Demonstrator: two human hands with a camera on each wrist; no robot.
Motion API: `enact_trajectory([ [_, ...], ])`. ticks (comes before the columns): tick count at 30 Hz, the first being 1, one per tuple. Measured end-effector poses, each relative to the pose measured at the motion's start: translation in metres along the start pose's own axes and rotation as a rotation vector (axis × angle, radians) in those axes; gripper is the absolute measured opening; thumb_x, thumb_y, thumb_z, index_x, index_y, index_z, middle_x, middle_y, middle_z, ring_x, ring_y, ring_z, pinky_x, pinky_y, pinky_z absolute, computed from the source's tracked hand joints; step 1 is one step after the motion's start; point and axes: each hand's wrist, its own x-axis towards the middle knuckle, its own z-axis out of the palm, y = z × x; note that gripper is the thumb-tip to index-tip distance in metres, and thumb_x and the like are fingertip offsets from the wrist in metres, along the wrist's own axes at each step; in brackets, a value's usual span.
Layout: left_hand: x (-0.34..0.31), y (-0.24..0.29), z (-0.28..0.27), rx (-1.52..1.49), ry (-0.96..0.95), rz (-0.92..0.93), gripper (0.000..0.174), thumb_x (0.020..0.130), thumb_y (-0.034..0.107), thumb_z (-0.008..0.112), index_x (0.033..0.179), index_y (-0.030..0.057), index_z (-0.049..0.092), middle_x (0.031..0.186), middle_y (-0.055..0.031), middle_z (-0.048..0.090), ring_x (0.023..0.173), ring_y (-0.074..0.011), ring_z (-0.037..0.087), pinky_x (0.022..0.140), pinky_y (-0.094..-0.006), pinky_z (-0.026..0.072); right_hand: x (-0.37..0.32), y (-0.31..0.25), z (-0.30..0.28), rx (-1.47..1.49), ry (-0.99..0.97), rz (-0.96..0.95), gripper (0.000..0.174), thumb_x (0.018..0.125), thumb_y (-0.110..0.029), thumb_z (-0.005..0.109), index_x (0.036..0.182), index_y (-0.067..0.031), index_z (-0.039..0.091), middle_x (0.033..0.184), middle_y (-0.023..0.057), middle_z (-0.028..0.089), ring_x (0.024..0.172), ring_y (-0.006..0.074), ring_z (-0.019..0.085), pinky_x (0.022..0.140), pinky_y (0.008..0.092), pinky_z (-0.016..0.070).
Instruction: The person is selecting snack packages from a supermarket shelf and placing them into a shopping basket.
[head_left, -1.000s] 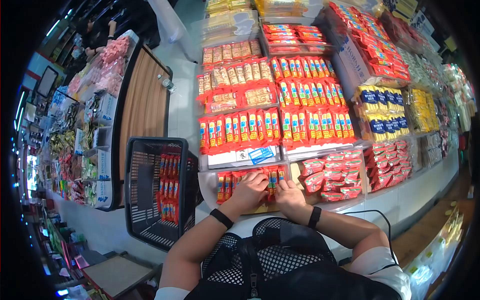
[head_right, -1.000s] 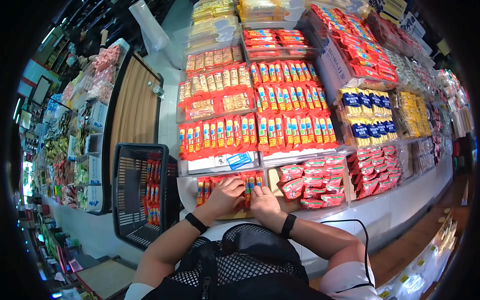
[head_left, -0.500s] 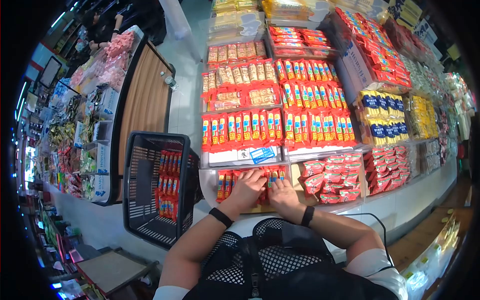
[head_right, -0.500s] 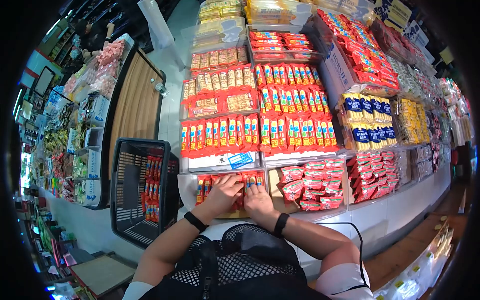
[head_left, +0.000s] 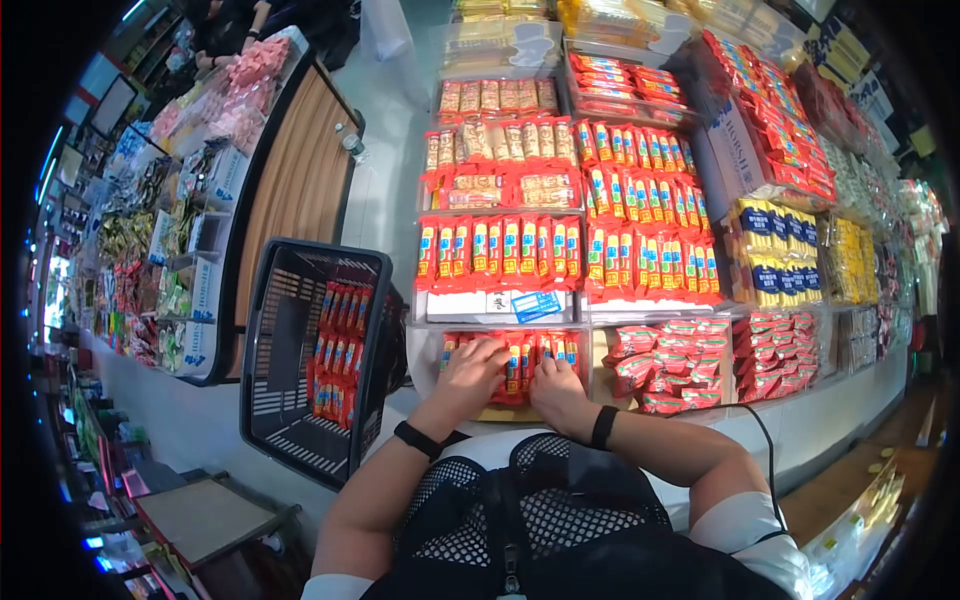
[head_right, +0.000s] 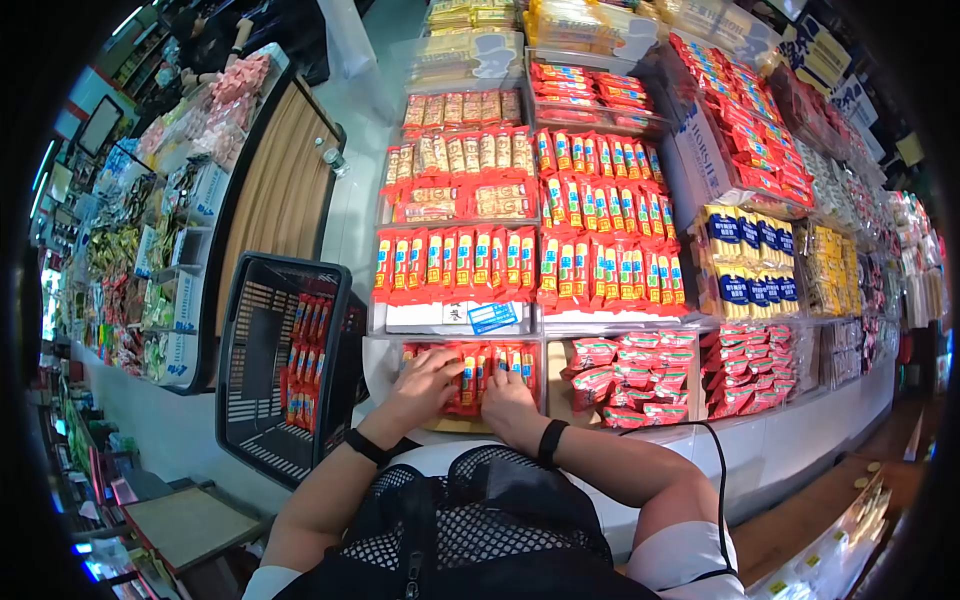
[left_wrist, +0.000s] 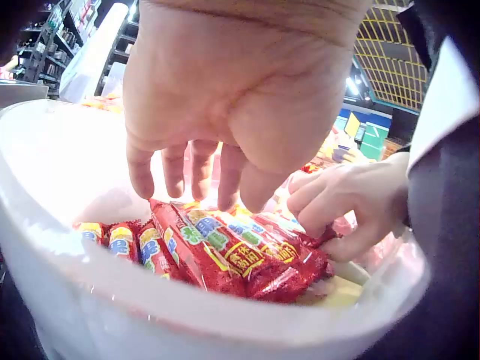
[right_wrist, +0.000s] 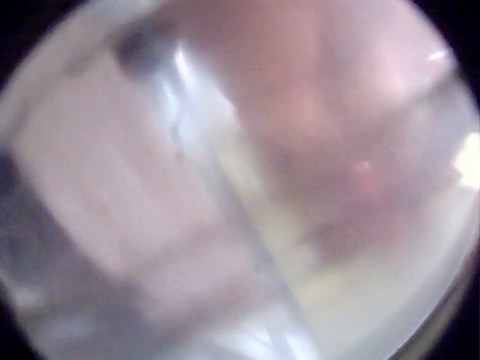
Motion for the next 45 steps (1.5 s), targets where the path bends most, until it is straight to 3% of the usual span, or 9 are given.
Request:
enact_trajectory([
  [5,-0.005,0.007,0.025,0.210,-0.091,0.055,0.050,0.086,0.020,0.070,0.134,0.0150,0.056,0.140,-0.0029,0.052,0.134,-0.0283,0.044,0.107,-0.0490,0.0392,0.010,0.003,0.002,-0.044,-0.004,-0.111,0.024,0.083,-0.021,0.061,0.093,-0.0077,0.078,0.098,0.0094,0.068,0.100,0.0273,0.058,0.079,0.0379,0.0460],
  [10,-0.005,0.008,0.028,0.334,-0.114,0.100,0.055,0.088,0.029,0.068,0.140,0.0150,0.054,0.142,-0.0025,0.052,0.134,-0.0277,0.044,0.109,-0.0560,0.0351,0.020,0.009,0.020,-0.011,0.036,-0.173,0.022,0.081,-0.022,0.063,0.090,-0.0082,0.078,0.099,0.0103,0.069,0.100,0.0267,0.059,0.081,0.0385,0.0478],
  [17,-0.006,0.006,0.019,0.148,-0.087,0.057,0.053,0.087,0.021,0.070,0.137,0.0122,0.055,0.141,-0.0068,0.051,0.132,-0.0314,0.046,0.109,-0.0501,0.0389,0.014,0.025,0.013,0.267,0.078,-0.205,0.026,0.084,-0.021,0.065,0.104,-0.0053,0.069,0.106,0.0079,0.065,0.108,0.0267,0.058,0.095,0.0396,0.0480],
  [19,-0.011,0.000,0.012,0.101,0.118,0.058,0.052,0.085,0.013,0.071,0.134,0.0082,0.055,0.137,-0.0120,0.053,0.128,-0.0345,0.050,0.108,-0.0458,0.0421,0.002,0.030,0.001,0.393,0.124,-0.159,0.028,0.079,-0.021,0.068,0.101,-0.0039,0.069,0.105,0.0110,0.064,0.107,0.0288,0.058,0.094,0.0411,0.0472],
  [24,-0.030,-0.007,-0.006,0.022,0.145,-0.151,0.046,0.083,0.005,0.069,0.127,0.0010,0.058,0.128,-0.0160,0.058,0.123,-0.0357,0.054,0.104,-0.0449,0.0446,-0.009,0.034,0.003,0.326,0.504,0.127,0.033,0.076,-0.025,0.071,0.097,0.0006,0.064,0.099,0.0165,0.062,0.103,0.0325,0.056,0.090,0.0449,0.0463],
  [33,-0.037,0.005,-0.002,0.201,-0.021,-0.171,0.048,0.084,0.013,0.070,0.128,0.0005,0.056,0.132,-0.0152,0.055,0.122,-0.0341,0.053,0.098,-0.0439,0.0463,-0.011,0.018,0.012,0.246,0.438,0.126,0.025,0.075,-0.013,0.062,0.095,0.0039,0.063,0.101,0.0177,0.062,0.102,0.0305,0.056,0.088,0.0406,0.0455],
  [36,-0.034,0.008,0.004,0.125,-0.007,-0.233,0.051,0.082,0.012,0.072,0.128,0.0016,0.055,0.127,-0.0163,0.058,0.120,-0.0355,0.054,0.097,-0.0448,0.0469,-0.015,0.014,0.015,0.170,0.464,0.120,0.028,0.075,-0.012,0.062,0.097,0.0050,0.064,0.106,0.0201,0.062,0.104,0.0304,0.056,0.088,0.0399,0.0449],
  [38,-0.031,0.004,0.014,-0.010,0.200,-0.297,0.052,0.078,0.011,0.078,0.123,0.0019,0.055,0.118,-0.0184,0.061,0.113,-0.0377,0.059,0.093,-0.0451,0.0487,-0.018,0.010,0.019,0.150,0.489,0.128,0.029,0.076,-0.012,0.061,0.099,0.0055,0.064,0.108,0.0212,0.062,0.104,0.0304,0.057,0.088,0.0396,0.0447],
  [45,-0.015,-0.010,0.022,-0.192,0.077,-0.599,0.054,0.072,0.014,0.085,0.114,0.0022,0.052,0.100,-0.0202,0.065,0.097,-0.0401,0.065,0.082,-0.0450,0.0523,-0.023,0.006,0.021,0.149,0.497,0.151,0.032,0.080,-0.011,0.057,0.105,0.0079,0.063,0.123,0.0286,0.060,0.110,0.0325,0.057,0.092,0.0408,0.0444],
])
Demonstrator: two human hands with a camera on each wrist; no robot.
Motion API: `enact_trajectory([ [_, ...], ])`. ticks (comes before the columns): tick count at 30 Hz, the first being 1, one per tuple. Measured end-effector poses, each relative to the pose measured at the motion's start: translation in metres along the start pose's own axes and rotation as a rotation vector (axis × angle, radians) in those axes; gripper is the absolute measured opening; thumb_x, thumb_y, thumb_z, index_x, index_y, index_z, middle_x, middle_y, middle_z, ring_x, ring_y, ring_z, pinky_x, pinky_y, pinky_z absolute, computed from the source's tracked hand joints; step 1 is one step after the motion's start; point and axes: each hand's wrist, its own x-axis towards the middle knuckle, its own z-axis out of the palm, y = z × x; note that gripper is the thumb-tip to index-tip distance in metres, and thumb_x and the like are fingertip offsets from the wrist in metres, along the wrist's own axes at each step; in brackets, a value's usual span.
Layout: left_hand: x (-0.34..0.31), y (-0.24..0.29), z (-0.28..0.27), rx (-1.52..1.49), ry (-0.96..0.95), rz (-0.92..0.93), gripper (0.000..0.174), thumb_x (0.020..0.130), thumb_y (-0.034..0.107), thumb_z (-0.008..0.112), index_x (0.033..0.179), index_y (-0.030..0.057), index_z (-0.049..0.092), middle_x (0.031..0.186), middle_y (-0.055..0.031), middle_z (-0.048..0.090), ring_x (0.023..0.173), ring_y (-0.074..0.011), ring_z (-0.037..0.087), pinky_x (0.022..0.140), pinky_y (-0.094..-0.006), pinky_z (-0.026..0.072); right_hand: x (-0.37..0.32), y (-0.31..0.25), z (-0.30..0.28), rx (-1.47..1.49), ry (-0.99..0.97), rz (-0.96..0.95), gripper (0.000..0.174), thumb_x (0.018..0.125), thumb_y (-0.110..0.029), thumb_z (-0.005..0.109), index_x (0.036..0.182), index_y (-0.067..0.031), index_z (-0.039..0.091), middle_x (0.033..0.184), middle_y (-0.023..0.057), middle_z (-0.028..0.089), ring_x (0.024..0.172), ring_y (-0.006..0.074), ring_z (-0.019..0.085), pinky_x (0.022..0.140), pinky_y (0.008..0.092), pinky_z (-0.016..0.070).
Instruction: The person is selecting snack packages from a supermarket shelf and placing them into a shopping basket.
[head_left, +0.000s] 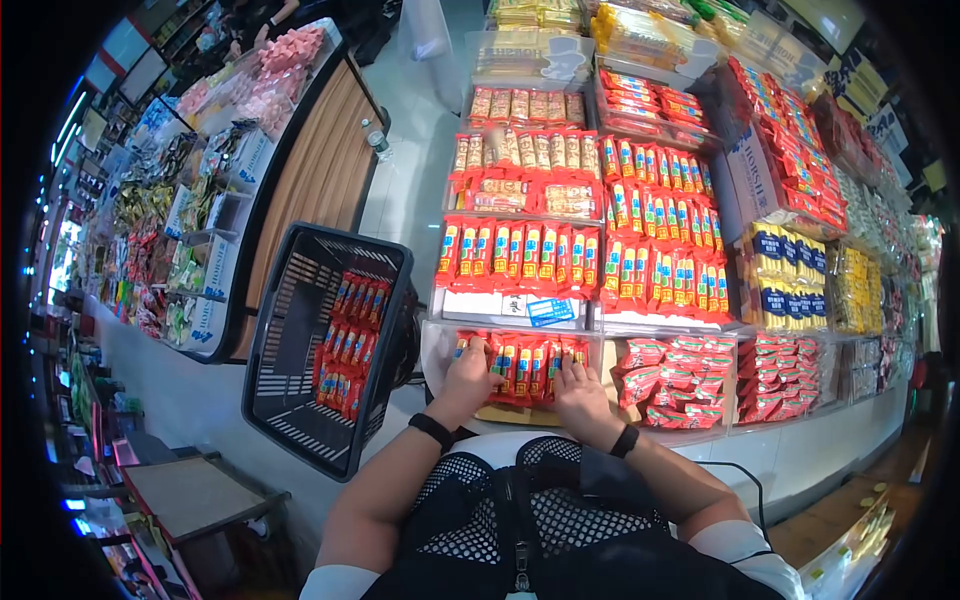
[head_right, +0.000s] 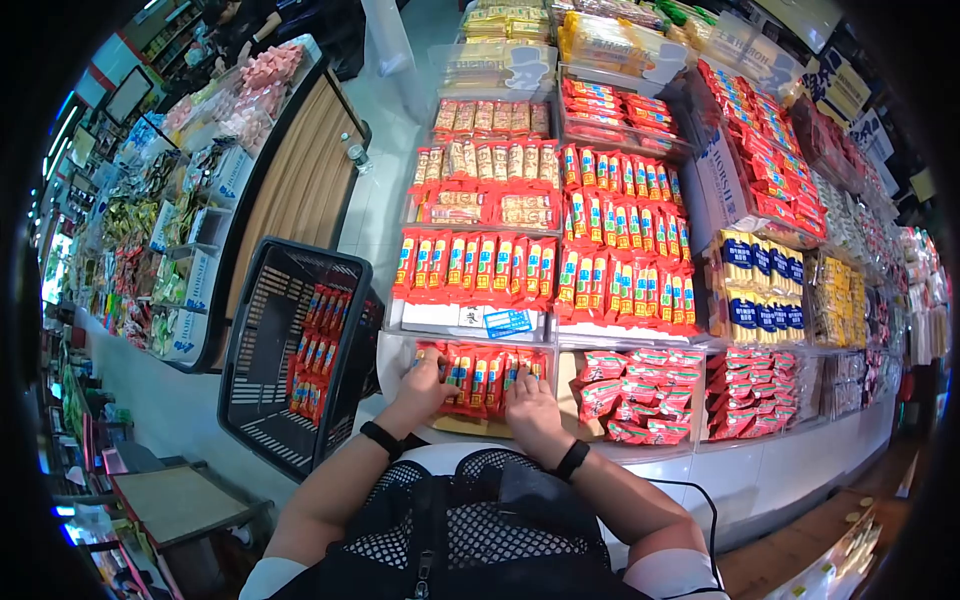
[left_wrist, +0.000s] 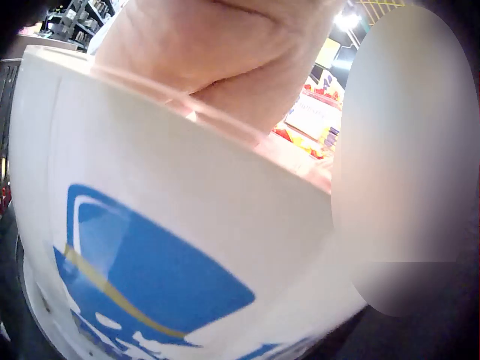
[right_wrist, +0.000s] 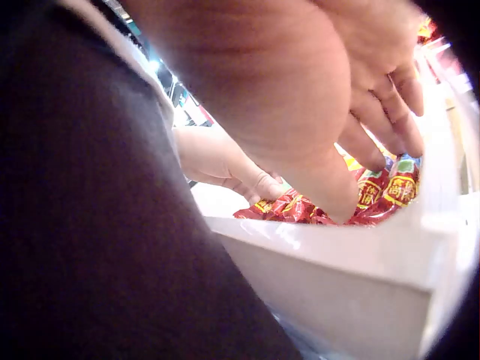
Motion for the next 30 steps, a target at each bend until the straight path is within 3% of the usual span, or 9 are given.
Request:
enact_trajectory([
  [3,0.005,-0.001,-0.004,-0.071,-0.036,-0.097,0.054,0.073,0.011,0.084,0.116,0.0022,0.054,0.096,-0.0175,0.066,0.095,-0.0353,0.067,0.079,-0.0426,0.0530,-0.002,0.000,0.000,0.059,-0.072,0.026,0.036,0.083,-0.011,0.056,0.111,0.0093,0.062,0.130,0.0310,0.057,0.115,0.0341,0.057,0.096,0.0420,0.0439],
  [5,0.008,-0.003,-0.007,-0.133,-0.122,-0.185,0.057,0.074,0.009,0.081,0.121,0.0012,0.050,0.112,-0.0200,0.068,0.107,-0.0359,0.066,0.088,-0.0431,0.0522,-0.002,0.002,0.006,0.067,-0.060,0.018,0.040,0.082,-0.014,0.059,0.115,0.0082,0.061,0.131,0.0294,0.057,0.114,0.0343,0.057,0.096,0.0430,0.0444],
  [9,0.008,-0.002,-0.012,-0.153,-0.159,-0.246,0.054,0.075,0.011,0.080,0.122,0.0017,0.054,0.108,-0.0171,0.070,0.104,-0.0329,0.068,0.086,-0.0420,0.0533,-0.001,0.000,0.011,0.083,-0.119,0.027,0.048,0.081,-0.017,0.064,0.123,0.0065,0.058,0.133,0.0276,0.056,0.117,0.0354,0.057,0.097,0.0450,0.0446],
  [10,0.008,-0.002,-0.013,-0.171,-0.151,-0.231,0.051,0.076,0.010,0.080,0.120,0.0016,0.055,0.107,-0.0169,0.070,0.102,-0.0322,0.068,0.085,-0.0417,0.0536,-0.001,-0.001,0.012,0.086,-0.119,0.026,0.048,0.081,-0.017,0.064,0.123,0.0065,0.058,0.133,0.0276,0.056,0.117,0.0354,0.057,0.097,0.0450,0.0446],
  [12,0.008,-0.002,-0.012,-0.191,-0.140,-0.219,0.049,0.077,0.010,0.079,0.119,0.0015,0.057,0.106,-0.0166,0.070,0.100,-0.0316,0.068,0.084,-0.0414,0.0539,0.000,0.000,0.011,0.154,-0.100,0.049,0.042,0.085,-0.011,0.054,0.121,0.0100,0.058,0.134,0.0295,0.056,0.120,0.0351,0.056,0.099,0.0444,0.0440],
  [16,0.012,-0.007,-0.002,-0.166,-0.155,-0.165,0.045,0.078,0.010,0.077,0.118,0.0012,0.058,0.106,-0.0171,0.070,0.099,-0.0325,0.068,0.085,-0.0412,0.0531,0.000,0.002,0.007,0.172,-0.072,0.035,0.041,0.085,-0.011,0.053,0.121,0.0098,0.058,0.133,0.0294,0.057,0.119,0.0348,0.057,0.100,0.0452,0.0445],
  [18,0.011,-0.009,-0.001,-0.170,-0.152,-0.150,0.045,0.078,0.010,0.077,0.117,0.0009,0.058,0.107,-0.0177,0.069,0.101,-0.0330,0.067,0.087,-0.0416,0.0524,0.000,0.004,0.001,0.117,-0.077,0.059,0.049,0.083,-0.016,0.062,0.126,0.0062,0.058,0.133,0.0276,0.057,0.119,0.0360,0.056,0.101,0.0442,0.0430],
  [25,-0.001,0.022,-0.015,-0.050,-0.049,-0.083,0.049,0.079,0.014,0.078,0.119,0.0012,0.053,0.115,-0.0217,0.064,0.111,-0.0384,0.061,0.093,-0.0458,0.0491,-0.004,0.005,-0.009,0.047,-0.148,0.048,0.047,0.085,-0.012,0.057,0.128,0.0050,0.058,0.133,0.0264,0.057,0.119,0.0350,0.056,0.099,0.0462,0.0425],
  [30,-0.001,0.010,-0.006,0.051,-0.035,-0.055,0.054,0.078,0.017,0.081,0.120,0.0031,0.049,0.115,-0.0216,0.064,0.113,-0.0394,0.060,0.092,-0.0466,0.0501,0.005,-0.001,-0.010,0.098,-0.149,-0.031,0.055,0.088,-0.014,0.056,0.141,-0.0003,0.048,0.147,0.0234,0.046,0.134,0.0361,0.047,0.107,0.0505,0.0391],
])
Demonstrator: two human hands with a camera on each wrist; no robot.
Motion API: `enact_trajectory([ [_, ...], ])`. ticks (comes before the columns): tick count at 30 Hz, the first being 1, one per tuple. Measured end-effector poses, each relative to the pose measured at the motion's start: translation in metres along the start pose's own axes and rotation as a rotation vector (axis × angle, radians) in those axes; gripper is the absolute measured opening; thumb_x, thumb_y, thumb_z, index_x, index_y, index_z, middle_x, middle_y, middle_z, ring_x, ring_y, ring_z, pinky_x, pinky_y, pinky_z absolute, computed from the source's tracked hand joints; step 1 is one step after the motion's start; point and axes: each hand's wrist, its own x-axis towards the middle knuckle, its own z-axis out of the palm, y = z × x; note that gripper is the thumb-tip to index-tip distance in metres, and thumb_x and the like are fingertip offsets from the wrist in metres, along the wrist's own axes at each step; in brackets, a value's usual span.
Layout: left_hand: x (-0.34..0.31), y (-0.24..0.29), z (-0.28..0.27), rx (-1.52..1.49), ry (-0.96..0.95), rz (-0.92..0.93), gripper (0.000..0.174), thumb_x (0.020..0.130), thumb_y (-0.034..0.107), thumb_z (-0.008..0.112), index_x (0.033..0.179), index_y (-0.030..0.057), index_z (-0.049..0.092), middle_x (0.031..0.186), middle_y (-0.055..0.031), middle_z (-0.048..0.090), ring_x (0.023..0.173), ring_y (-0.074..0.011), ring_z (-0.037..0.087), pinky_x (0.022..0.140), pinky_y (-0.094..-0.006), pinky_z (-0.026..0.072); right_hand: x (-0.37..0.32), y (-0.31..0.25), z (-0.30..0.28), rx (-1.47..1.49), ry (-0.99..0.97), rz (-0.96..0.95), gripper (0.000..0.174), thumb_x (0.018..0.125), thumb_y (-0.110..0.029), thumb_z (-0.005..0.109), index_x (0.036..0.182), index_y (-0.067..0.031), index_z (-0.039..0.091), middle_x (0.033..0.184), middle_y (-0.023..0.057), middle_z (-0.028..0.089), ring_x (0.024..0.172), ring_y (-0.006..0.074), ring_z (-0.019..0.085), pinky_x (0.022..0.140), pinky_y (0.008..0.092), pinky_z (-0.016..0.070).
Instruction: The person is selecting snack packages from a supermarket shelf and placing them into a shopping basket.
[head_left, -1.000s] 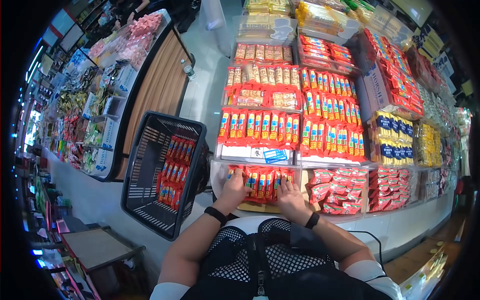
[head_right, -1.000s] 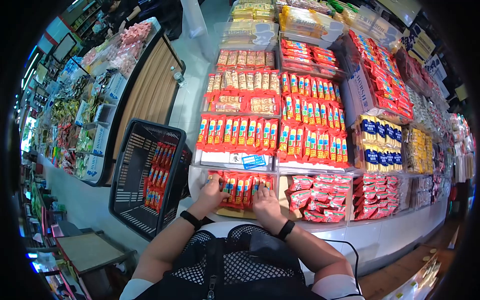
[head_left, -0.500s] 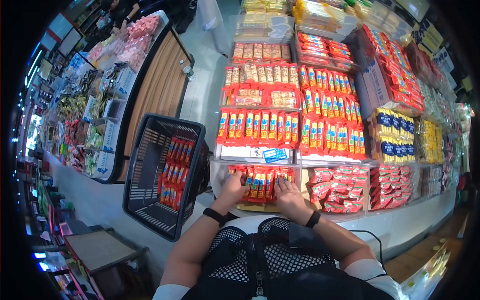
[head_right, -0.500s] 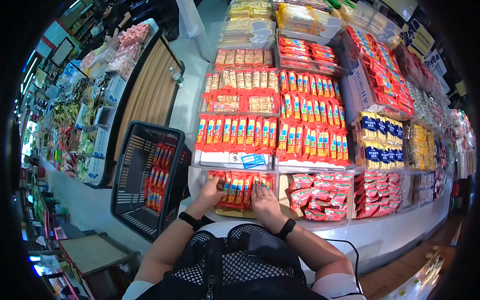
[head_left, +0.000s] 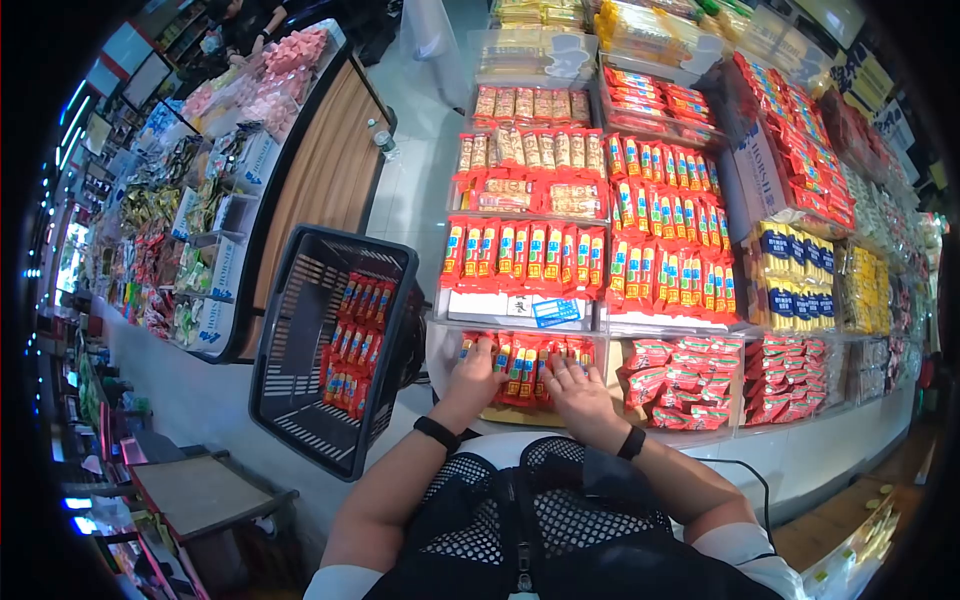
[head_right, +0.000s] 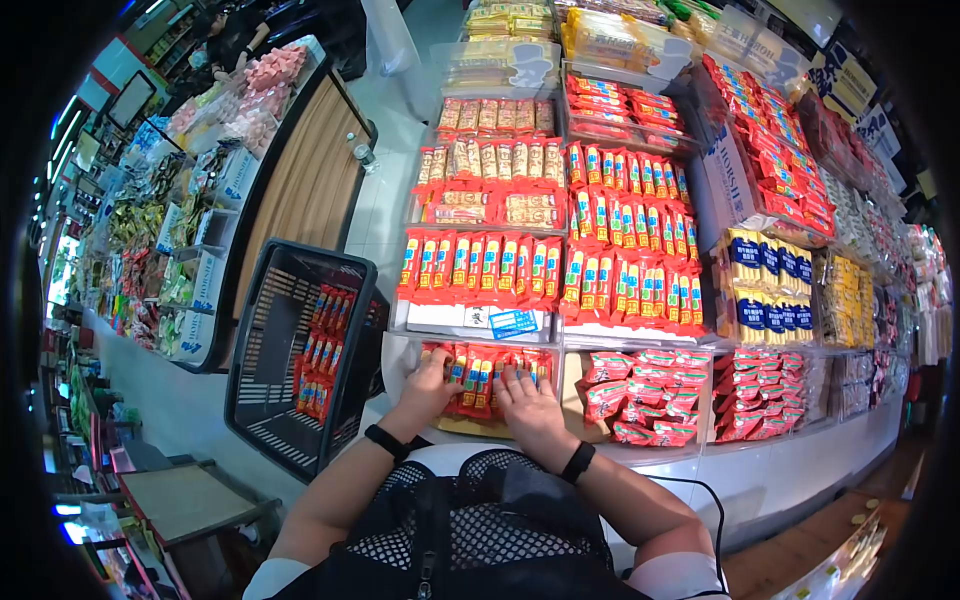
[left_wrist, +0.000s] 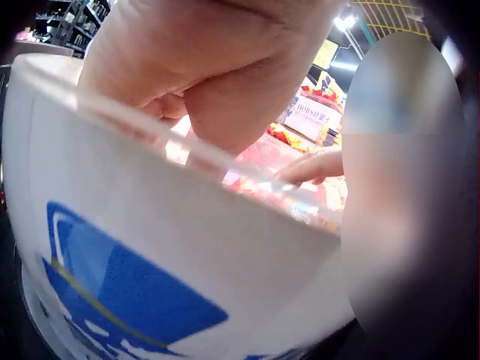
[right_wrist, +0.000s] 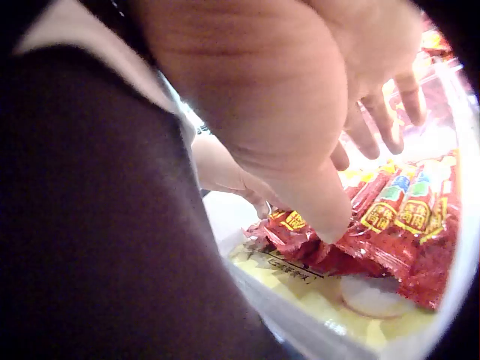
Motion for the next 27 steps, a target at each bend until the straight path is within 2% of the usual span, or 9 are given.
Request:
enact_trajectory([
  [2,0.004,-0.018,0.014,-0.086,0.089,0.050,0.047,0.076,0.020,0.083,0.112,0.0039,0.056,0.105,-0.0184,0.068,0.100,-0.0361,0.067,0.084,-0.0444,0.0528,0.014,-0.005,-0.009,0.073,-0.024,-0.049,0.056,0.089,-0.015,0.056,0.142,-0.0015,0.046,0.149,0.0217,0.044,0.136,0.0359,0.044,0.108,0.0506,0.0387],
  [6,0.002,-0.010,0.008,-0.062,0.116,0.033,0.044,0.078,0.015,0.081,0.112,0.0028,0.056,0.104,-0.0198,0.068,0.100,-0.0371,0.067,0.084,-0.0447,0.0530,0.038,-0.017,0.002,0.128,-0.023,-0.206,0.057,0.089,-0.017,0.057,0.143,-0.0014,0.045,0.151,0.0182,0.043,0.140,0.0333,0.040,0.110,0.0497,0.0363],
  [8,0.001,-0.014,0.008,-0.107,0.010,-0.031,0.044,0.083,0.019,0.074,0.116,0.0026,0.051,0.114,-0.0232,0.065,0.106,-0.0430,0.063,0.088,-0.0498,0.0515,0.047,-0.020,0.019,0.076,-0.049,-0.218,0.061,0.087,-0.021,0.061,0.142,0.0020,0.045,0.149,0.0178,0.045,0.139,0.0308,0.039,0.115,0.0478,0.0302],
  [12,-0.001,-0.020,0.015,-0.133,0.065,-0.017,0.040,0.085,0.023,0.072,0.114,0.0035,0.052,0.104,-0.0260,0.067,0.102,-0.0451,0.064,0.085,-0.0516,0.0519,0.054,-0.015,0.031,0.061,-0.002,-0.271,0.065,0.083,-0.026,0.066,0.139,0.0033,0.049,0.146,0.0193,0.048,0.137,0.0324,0.043,0.114,0.0443,0.0345],
  [14,-0.001,-0.016,0.016,-0.073,0.055,-0.080,0.039,0.085,0.024,0.073,0.113,0.0041,0.056,0.103,-0.0227,0.068,0.103,-0.0404,0.065,0.085,-0.0473,0.0527,0.057,-0.013,0.042,0.119,0.064,-0.273,0.058,0.081,-0.024,0.066,0.131,0.0035,0.055,0.142,0.0201,0.050,0.132,0.0341,0.048,0.112,0.0433,0.0380],
  [17,0.002,-0.023,0.024,-0.051,0.067,-0.103,0.041,0.084,0.026,0.074,0.114,0.0046,0.056,0.104,-0.0224,0.068,0.103,-0.0409,0.065,0.086,-0.0481,0.0522,0.060,-0.011,0.041,0.191,0.122,-0.289,0.037,0.084,-0.019,0.060,0.115,0.0027,0.062,0.131,0.0228,0.057,0.124,0.0369,0.055,0.108,0.0436,0.0423],
  [21,0.002,-0.023,0.014,-0.075,0.036,-0.101,0.043,0.083,0.028,0.072,0.115,0.0037,0.056,0.106,-0.0232,0.068,0.105,-0.0402,0.064,0.088,-0.0480,0.0515,0.068,-0.015,0.037,0.251,0.143,-0.239,0.015,0.082,-0.013,0.059,0.091,-0.0021,0.064,0.103,0.0143,0.060,0.104,0.0311,0.060,0.092,0.0405,0.0491],
  [26,0.005,-0.027,0.011,-0.115,-0.010,-0.124,0.043,0.084,0.027,0.072,0.117,0.0044,0.056,0.107,-0.0240,0.068,0.106,-0.0404,0.064,0.088,-0.0478,0.0512,0.079,-0.017,0.041,0.244,0.147,-0.252,0.015,0.080,-0.018,0.066,0.084,-0.0035,0.064,0.101,0.0159,0.061,0.101,0.0334,0.060,0.090,0.0413,0.0485],
  [27,0.008,-0.035,0.020,-0.097,0.035,-0.009,0.043,0.084,0.026,0.071,0.117,0.0035,0.056,0.106,-0.0246,0.067,0.105,-0.0406,0.064,0.088,-0.0477,0.0512,0.079,-0.017,0.044,0.246,0.169,-0.241,0.015,0.080,-0.018,0.066,0.084,-0.0035,0.064,0.101,0.0159,0.061,0.102,0.0332,0.059,0.090,0.0413,0.0483],
])
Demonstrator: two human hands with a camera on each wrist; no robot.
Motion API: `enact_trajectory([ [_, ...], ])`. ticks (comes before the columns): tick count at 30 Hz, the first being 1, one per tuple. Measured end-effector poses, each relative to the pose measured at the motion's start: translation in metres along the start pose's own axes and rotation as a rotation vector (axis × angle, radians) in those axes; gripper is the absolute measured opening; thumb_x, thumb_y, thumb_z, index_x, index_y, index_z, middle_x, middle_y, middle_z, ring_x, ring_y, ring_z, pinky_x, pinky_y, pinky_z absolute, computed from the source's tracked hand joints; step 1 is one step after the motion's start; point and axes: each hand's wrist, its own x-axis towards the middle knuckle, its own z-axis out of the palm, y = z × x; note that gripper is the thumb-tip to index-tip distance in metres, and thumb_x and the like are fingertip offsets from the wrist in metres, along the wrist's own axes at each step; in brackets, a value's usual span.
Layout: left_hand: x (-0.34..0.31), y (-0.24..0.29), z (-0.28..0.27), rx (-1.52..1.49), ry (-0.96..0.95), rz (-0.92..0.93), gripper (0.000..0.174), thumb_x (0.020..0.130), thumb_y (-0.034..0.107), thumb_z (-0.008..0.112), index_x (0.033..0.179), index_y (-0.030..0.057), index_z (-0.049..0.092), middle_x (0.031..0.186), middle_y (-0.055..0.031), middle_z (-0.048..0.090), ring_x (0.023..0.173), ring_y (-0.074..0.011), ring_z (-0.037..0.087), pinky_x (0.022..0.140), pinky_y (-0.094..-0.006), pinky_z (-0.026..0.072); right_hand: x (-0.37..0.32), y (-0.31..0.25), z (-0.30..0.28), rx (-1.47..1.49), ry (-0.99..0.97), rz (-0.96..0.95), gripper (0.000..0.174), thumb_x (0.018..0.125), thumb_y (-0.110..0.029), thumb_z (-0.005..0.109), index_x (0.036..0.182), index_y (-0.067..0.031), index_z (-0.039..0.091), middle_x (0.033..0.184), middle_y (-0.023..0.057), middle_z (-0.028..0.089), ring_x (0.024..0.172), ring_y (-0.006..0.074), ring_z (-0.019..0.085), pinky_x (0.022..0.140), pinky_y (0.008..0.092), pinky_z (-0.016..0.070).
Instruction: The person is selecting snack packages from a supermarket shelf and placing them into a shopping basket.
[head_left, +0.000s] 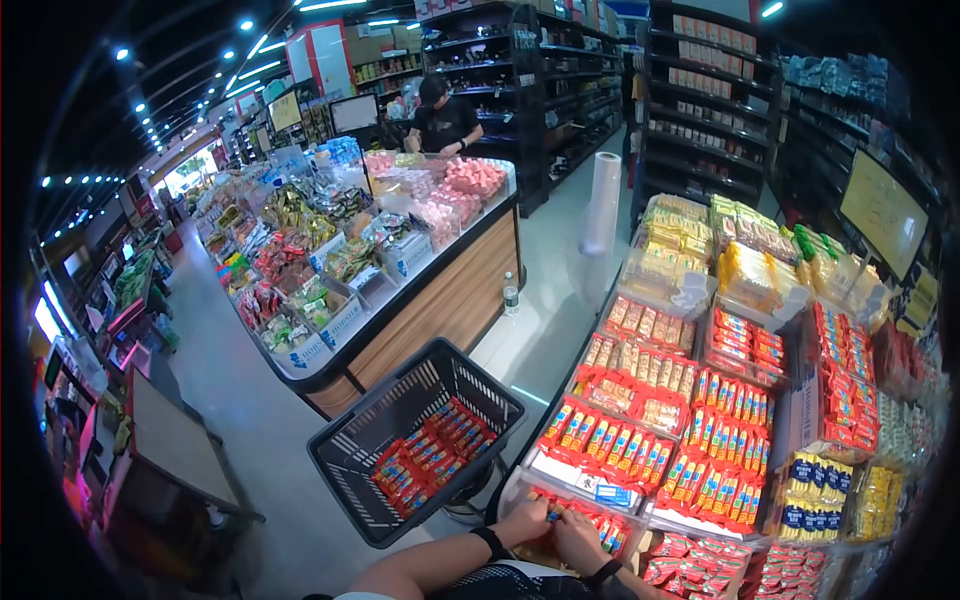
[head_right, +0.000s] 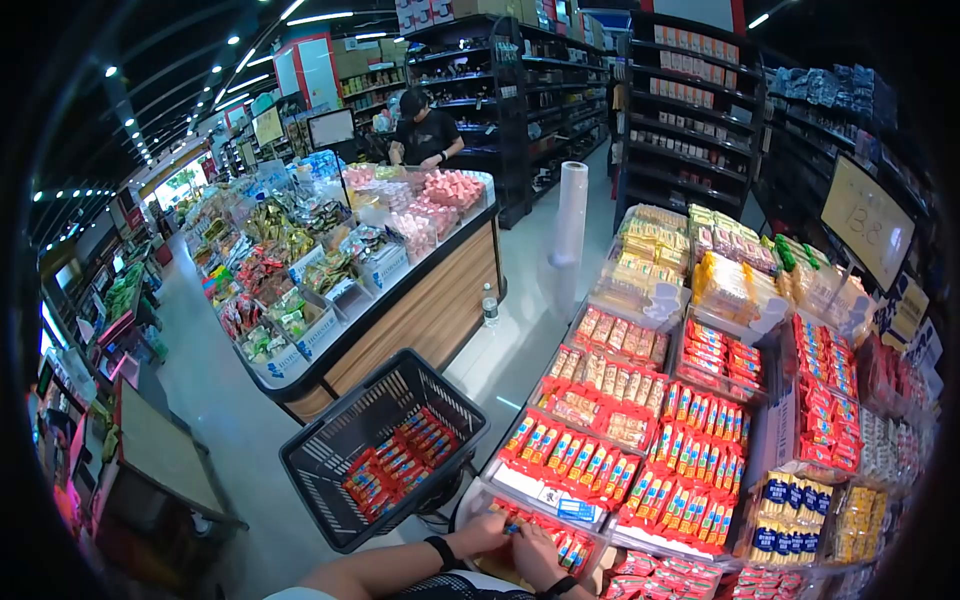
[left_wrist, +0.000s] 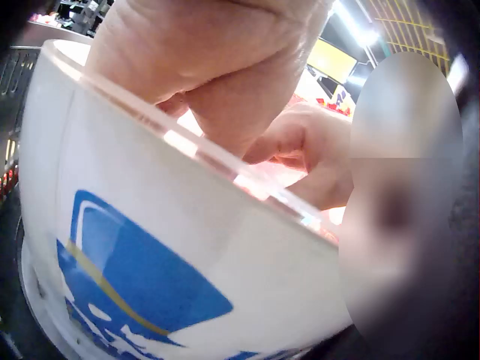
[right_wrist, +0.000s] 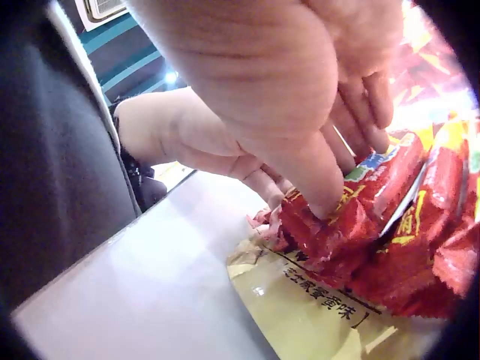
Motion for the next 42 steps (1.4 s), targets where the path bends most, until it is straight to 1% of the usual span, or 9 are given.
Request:
enact_trajectory([
  [7,0.009,-0.002,-0.006,0.014,-0.050,0.220,0.033,0.086,0.020,0.065,0.106,-0.0037,0.057,0.103,-0.0281,0.066,0.101,-0.0431,0.064,0.085,-0.0485,0.0500,-0.005,-0.014,0.000,-0.104,0.097,0.028,0.019,0.078,-0.018,0.067,0.083,-0.0001,0.064,0.096,0.0172,0.063,0.090,0.0349,0.064,0.080,0.0407,0.0534],
  [14,0.024,-0.021,0.009,-0.103,-0.077,0.246,0.026,0.089,0.016,0.053,0.100,-0.0068,0.061,0.100,-0.0323,0.067,0.098,-0.0456,0.065,0.084,-0.0497,0.0508,0.009,-0.032,0.004,-0.320,-0.207,0.186,0.036,0.083,-0.018,0.062,0.112,0.0030,0.060,0.123,0.0181,0.057,0.119,0.0337,0.055,0.100,0.0434,0.0463],
  [19,0.015,0.001,-0.016,-0.108,-0.152,0.135,0.026,0.090,0.010,0.050,0.103,-0.0095,0.061,0.100,-0.0328,0.067,0.096,-0.0462,0.067,0.082,-0.0522,0.0529,0.015,-0.045,-0.004,-0.372,-0.132,0.185,0.027,0.088,-0.013,0.055,0.108,0.0010,0.063,0.116,0.0161,0.059,0.114,0.0320,0.057,0.101,0.0424,0.0467],
  [25,0.018,-0.008,-0.014,0.043,-0.064,0.241,0.024,0.081,0.015,0.066,0.097,-0.0025,0.065,0.092,-0.0280,0.069,0.090,-0.0443,0.068,0.078,-0.0513,0.0547,0.018,-0.053,-0.008,-0.244,-0.093,0.235,0.026,0.085,-0.011,0.055,0.104,0.0046,0.065,0.128,0.0205,0.057,0.121,0.0350,0.054,0.104,0.0413,0.0470],
  [26,0.015,0.006,-0.032,0.074,-0.240,0.116,0.026,0.085,0.014,0.062,0.106,-0.0018,0.062,0.102,-0.0266,0.070,0.103,-0.0406,0.067,0.084,-0.0477,0.0537,0.017,-0.054,-0.010,-0.230,-0.109,0.258,0.027,0.084,-0.010,0.055,0.104,0.0042,0.065,0.130,0.0204,0.057,0.121,0.0351,0.055,0.103,0.0405,0.0476],
  [28,0.015,0.004,-0.036,-0.001,-0.272,0.116,0.031,0.082,0.013,0.068,0.108,-0.0023,0.060,0.108,-0.0276,0.068,0.103,-0.0424,0.066,0.086,-0.0481,0.0538,0.010,-0.047,-0.010,-0.085,-0.068,0.275,0.039,0.069,-0.008,0.073,0.105,0.0043,0.064,0.129,0.0222,0.058,0.118,0.0392,0.057,0.100,0.0426,0.0496],
  [31,0.018,-0.008,-0.022,-0.045,-0.192,0.233,0.040,0.078,0.013,0.074,0.111,-0.0056,0.061,0.107,-0.0267,0.068,0.101,-0.0431,0.066,0.089,-0.0459,0.0536,0.003,-0.053,-0.027,0.075,-0.011,0.429,0.051,0.069,-0.012,0.080,0.115,-0.0002,0.063,0.132,0.0208,0.057,0.121,0.0379,0.057,0.101,0.0435,0.0489],
  [35,0.015,0.005,-0.045,0.040,-0.270,0.272,0.039,0.080,0.015,0.076,0.108,-0.0062,0.059,0.103,-0.0254,0.067,0.101,-0.0431,0.065,0.089,-0.0478,0.0519,-0.006,-0.052,-0.028,0.040,0.080,0.458,0.055,0.069,-0.014,0.082,0.118,-0.0007,0.062,0.129,0.0195,0.058,0.119,0.0387,0.057,0.101,0.0448,0.0478],
  [42,0.005,0.028,-0.093,-0.131,-0.194,0.274,0.036,0.085,0.016,0.075,0.113,-0.0023,0.062,0.105,-0.0211,0.069,0.097,-0.0386,0.068,0.084,-0.0445,0.0534,0.005,-0.056,-0.042,-0.250,-0.151,0.393,0.066,0.070,-0.027,0.082,0.125,-0.0007,0.059,0.124,0.0126,0.055,0.120,0.0295,0.050,0.102,0.0422,0.0417],
])
